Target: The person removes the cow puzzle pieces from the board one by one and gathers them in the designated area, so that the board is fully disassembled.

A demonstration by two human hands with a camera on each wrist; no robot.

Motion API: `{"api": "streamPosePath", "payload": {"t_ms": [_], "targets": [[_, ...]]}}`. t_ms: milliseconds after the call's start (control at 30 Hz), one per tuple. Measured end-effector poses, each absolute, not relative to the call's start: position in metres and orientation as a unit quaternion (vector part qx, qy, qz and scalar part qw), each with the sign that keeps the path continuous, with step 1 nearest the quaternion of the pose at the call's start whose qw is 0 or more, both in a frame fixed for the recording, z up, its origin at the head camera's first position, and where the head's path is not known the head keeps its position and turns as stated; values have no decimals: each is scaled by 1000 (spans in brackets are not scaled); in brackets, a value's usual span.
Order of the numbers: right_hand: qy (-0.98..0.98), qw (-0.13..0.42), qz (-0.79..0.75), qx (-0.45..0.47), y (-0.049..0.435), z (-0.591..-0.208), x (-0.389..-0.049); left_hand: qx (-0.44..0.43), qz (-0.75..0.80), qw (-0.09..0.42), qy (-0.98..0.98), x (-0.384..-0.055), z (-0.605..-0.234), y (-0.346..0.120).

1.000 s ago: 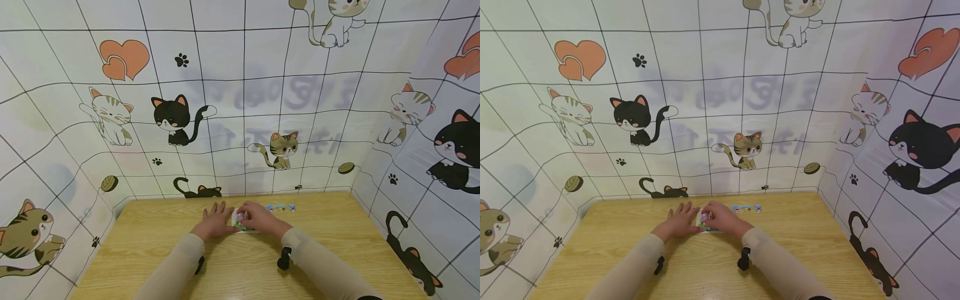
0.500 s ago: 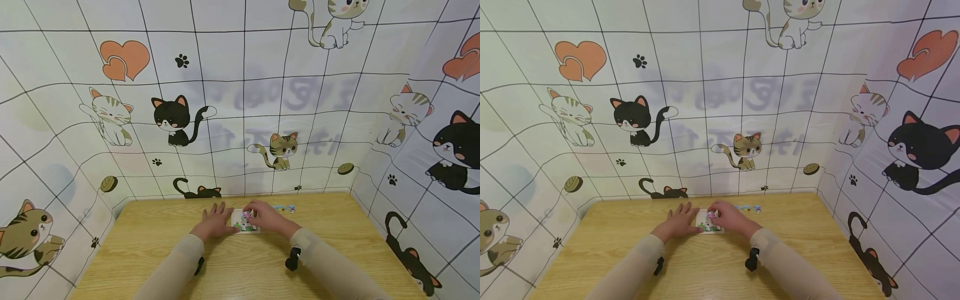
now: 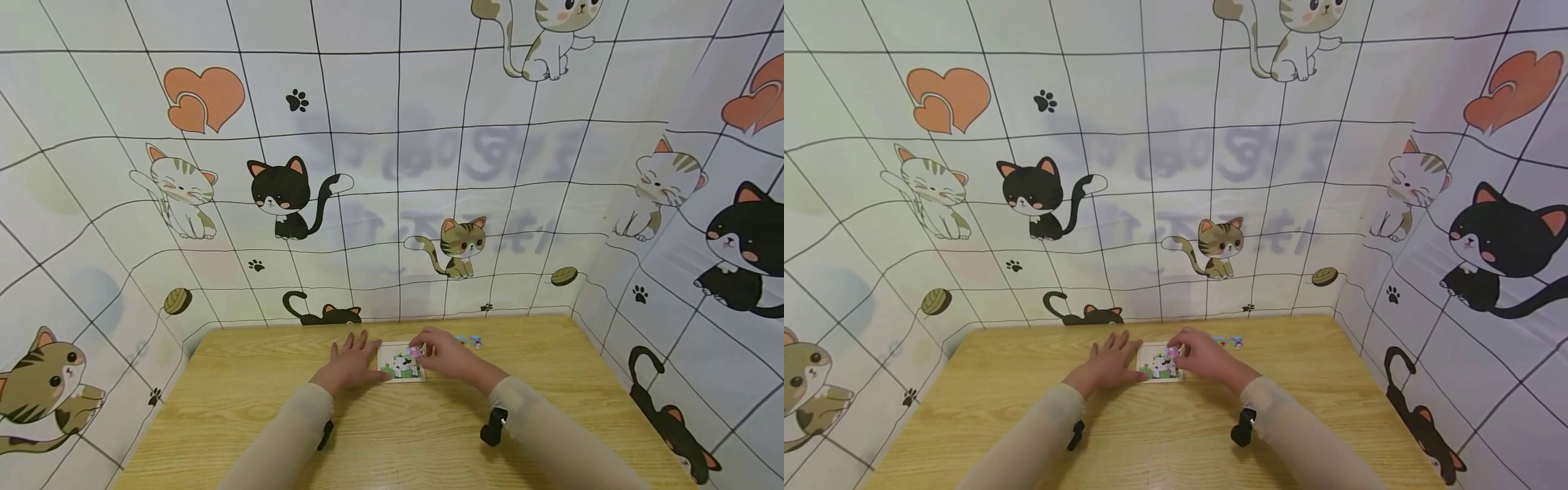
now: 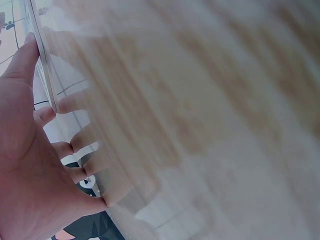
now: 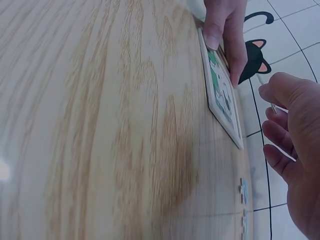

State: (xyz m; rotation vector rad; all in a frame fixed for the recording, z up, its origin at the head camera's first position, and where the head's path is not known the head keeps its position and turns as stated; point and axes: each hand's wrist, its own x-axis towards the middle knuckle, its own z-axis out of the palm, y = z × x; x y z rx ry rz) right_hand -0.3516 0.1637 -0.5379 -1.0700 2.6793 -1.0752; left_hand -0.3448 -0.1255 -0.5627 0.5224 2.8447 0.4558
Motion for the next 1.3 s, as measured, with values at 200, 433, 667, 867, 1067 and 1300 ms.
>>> {"api": "streamPosePath", "payload": {"t_ms": [200, 433, 667, 867, 1067, 1300], "targets": [[873, 30, -350, -338, 177, -541, -355, 180, 162, 109, 964, -344, -562, -126], [869, 28, -361, -336, 190, -538, -352, 181, 162, 106, 964, -345, -565, -127], [874, 28, -357, -328, 201, -541, -352, 185, 165, 106, 963, -346, -565, -128], [880, 30, -354, -314, 211, -543, -352, 185, 167, 106, 963, -344, -564, -128], [879, 26, -358, -314, 218, -545, -353, 185, 165, 105, 963, -345, -564, -127], [876, 18, -365, -315, 224, -548, -354, 188, 165, 107, 962, -344, -562, -128]]}}
